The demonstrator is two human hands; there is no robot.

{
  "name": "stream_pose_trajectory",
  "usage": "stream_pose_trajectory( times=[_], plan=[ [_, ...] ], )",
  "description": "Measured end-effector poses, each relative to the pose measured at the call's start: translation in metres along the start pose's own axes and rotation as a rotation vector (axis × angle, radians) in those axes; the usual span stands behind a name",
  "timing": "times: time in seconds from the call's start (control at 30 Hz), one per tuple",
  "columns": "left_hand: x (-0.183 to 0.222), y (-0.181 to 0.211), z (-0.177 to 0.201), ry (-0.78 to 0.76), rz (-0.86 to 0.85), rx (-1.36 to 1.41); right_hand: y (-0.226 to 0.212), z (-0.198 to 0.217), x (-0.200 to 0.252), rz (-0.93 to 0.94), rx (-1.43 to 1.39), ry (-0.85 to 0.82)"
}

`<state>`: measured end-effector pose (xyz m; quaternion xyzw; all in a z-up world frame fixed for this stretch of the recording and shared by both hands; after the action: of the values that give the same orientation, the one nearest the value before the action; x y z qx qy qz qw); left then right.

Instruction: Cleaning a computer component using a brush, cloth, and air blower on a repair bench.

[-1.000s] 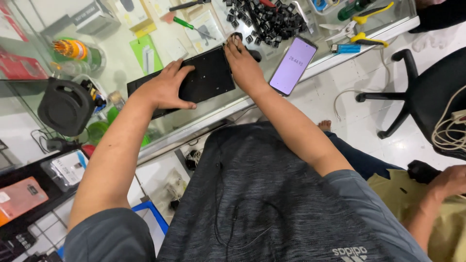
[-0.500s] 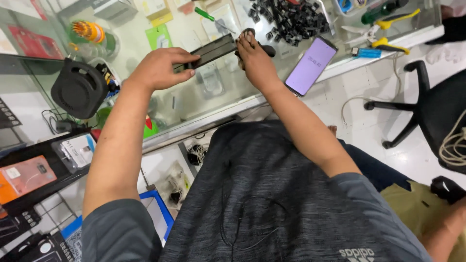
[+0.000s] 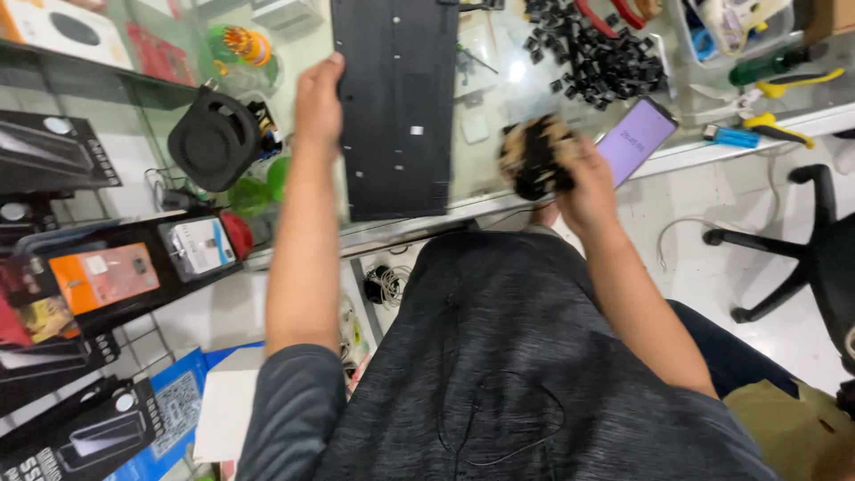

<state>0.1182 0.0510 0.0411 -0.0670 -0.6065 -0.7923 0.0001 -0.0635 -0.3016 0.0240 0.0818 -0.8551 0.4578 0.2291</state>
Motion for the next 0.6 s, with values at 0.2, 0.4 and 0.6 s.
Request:
stream_pose_trajectory(
  times=[0.2,0.4,0.6],
  plan=[
    [0.06,0.005,-0.072,0.128,0.215,0.359,-0.075,-0.03,-0.006,0.608,0.5,0.068],
    [0.105,0.036,-0.111,-0.074,0.135,0.304,-0.11,-0.099,-0.035,0.999,1.42,-0.279],
    [0.093,-0.093,-0.09,0.074,0.151,0.522,-0.035,-0.076,0.022,0.899,1.465,-0.556]
  ],
)
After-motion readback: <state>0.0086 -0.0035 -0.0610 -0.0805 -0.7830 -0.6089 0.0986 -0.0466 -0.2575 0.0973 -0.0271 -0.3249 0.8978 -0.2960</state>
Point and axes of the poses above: each hand's wrist, its own x-axis away from the middle knuckle, its own z-axis out of the back of the hand, y = z × x, the point moved 2 cm from there along -x, towards the middle knuckle, and after that the axes turned 2 degrees about -y, right-handed, at the moved point
